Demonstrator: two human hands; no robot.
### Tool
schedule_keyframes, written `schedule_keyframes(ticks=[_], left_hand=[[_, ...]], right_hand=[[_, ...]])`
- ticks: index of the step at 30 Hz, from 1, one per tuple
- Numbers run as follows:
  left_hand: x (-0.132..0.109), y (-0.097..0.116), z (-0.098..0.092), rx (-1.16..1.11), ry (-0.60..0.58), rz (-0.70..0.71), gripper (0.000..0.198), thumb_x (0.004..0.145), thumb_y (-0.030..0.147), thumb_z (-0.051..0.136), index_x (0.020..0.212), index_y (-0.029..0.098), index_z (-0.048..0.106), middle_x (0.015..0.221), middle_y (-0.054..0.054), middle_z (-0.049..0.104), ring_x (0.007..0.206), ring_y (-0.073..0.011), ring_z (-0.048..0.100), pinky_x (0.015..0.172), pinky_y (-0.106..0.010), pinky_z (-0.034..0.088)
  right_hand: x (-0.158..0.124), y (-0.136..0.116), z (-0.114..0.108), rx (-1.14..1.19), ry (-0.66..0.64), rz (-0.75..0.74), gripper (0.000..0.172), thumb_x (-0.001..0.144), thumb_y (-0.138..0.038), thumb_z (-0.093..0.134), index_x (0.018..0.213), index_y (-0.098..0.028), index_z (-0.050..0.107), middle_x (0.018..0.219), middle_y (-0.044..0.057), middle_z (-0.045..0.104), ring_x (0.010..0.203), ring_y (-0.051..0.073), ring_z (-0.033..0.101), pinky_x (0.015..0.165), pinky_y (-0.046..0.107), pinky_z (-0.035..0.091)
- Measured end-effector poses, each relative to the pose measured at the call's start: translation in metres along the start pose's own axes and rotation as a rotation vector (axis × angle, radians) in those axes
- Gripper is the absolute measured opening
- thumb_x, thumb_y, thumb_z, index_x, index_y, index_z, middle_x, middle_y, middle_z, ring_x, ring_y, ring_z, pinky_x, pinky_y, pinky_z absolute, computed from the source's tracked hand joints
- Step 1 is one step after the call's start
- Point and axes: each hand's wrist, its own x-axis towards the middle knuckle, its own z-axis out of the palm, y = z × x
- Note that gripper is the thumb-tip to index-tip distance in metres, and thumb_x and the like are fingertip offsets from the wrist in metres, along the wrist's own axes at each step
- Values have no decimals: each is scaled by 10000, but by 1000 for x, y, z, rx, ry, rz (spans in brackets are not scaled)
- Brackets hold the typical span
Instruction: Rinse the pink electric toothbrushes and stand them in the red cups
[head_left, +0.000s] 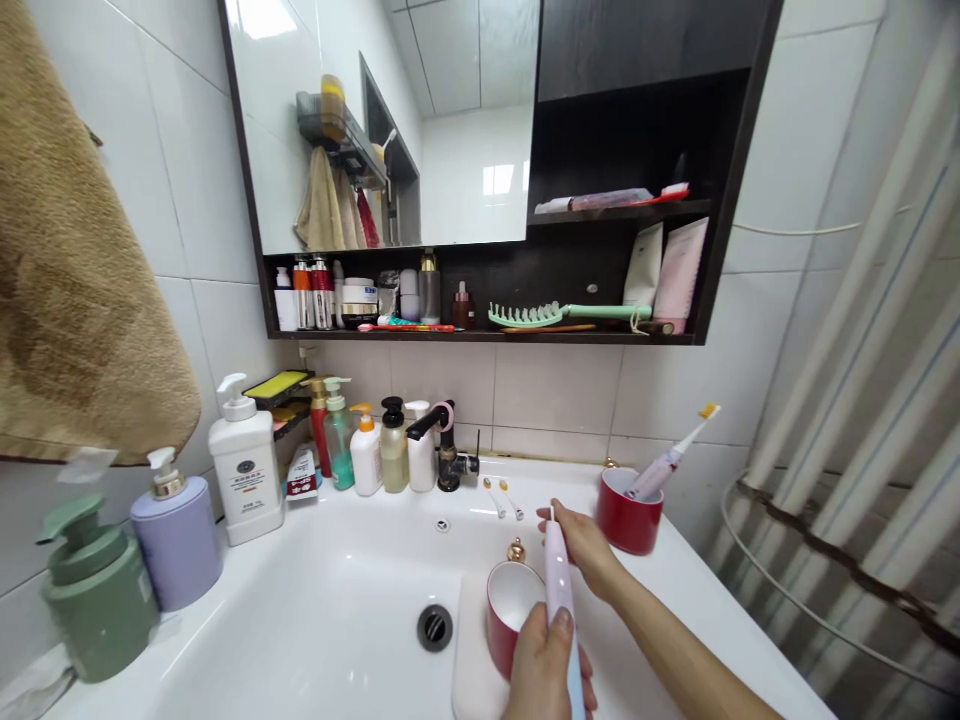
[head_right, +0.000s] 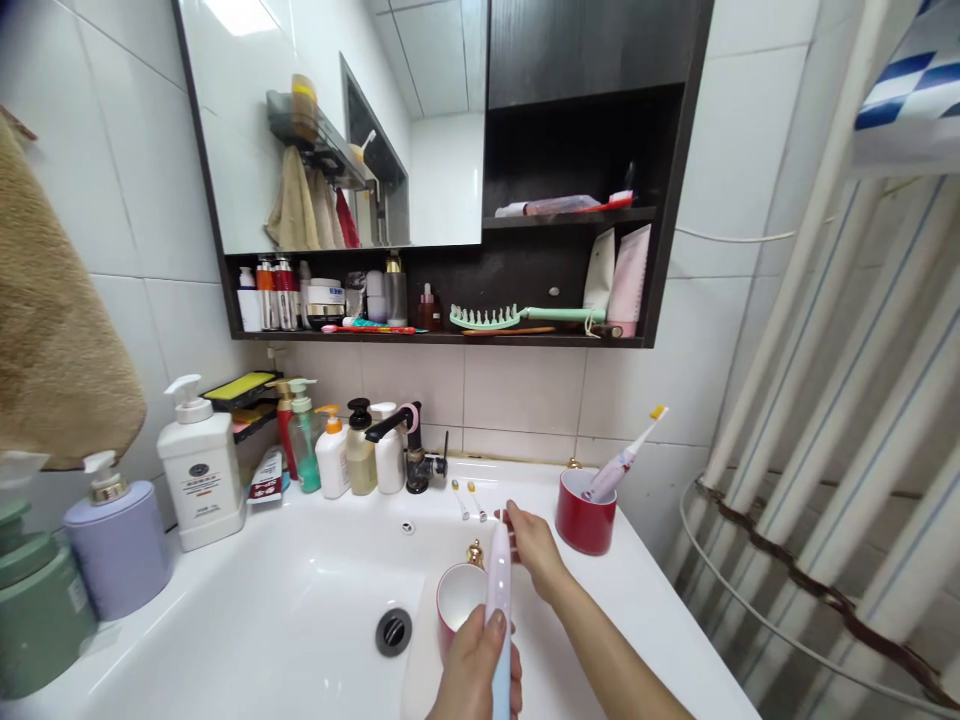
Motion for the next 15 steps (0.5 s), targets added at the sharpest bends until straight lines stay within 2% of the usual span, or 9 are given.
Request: schedule_keyframes(ticks=[3,6,10,15], left_hand=[[-5,-1,2,-6,-34,22,469,528,623,340,649,169,339,460,64,394,306,-33,330,317,-176,231],[-7,2,2,-28,-10,61,472,521,625,347,647,170,336,453,66,391,303,-34,329,316,-176,223],[-1,10,-6,-128,93,60,455,529,610,364,656,174,340,454,70,384,317,-33,335,337,-176,225],[12,10,-14,-265,166,16,457,510,619,377,648,187,325,434,82,364,319,-34,334,353,-180,230]], right_hand=[[-32,0,-14,65,-166,-17,338,678,-394,316,734,-143,535,588,28,556,519,100,501,475,219,394],[-38,2,-13,-78,-184,-83,308,680,-353,307,752,-146,524,596,21,556,516,94,503,456,206,392],[-12,1,6,-283,-64,-134,255,657,-314,353,731,-142,526,653,38,566,553,119,524,482,227,395],[31,-8,39,-451,14,-179,141,623,-232,468,713,-151,540,744,57,561,758,173,499,683,292,351]])
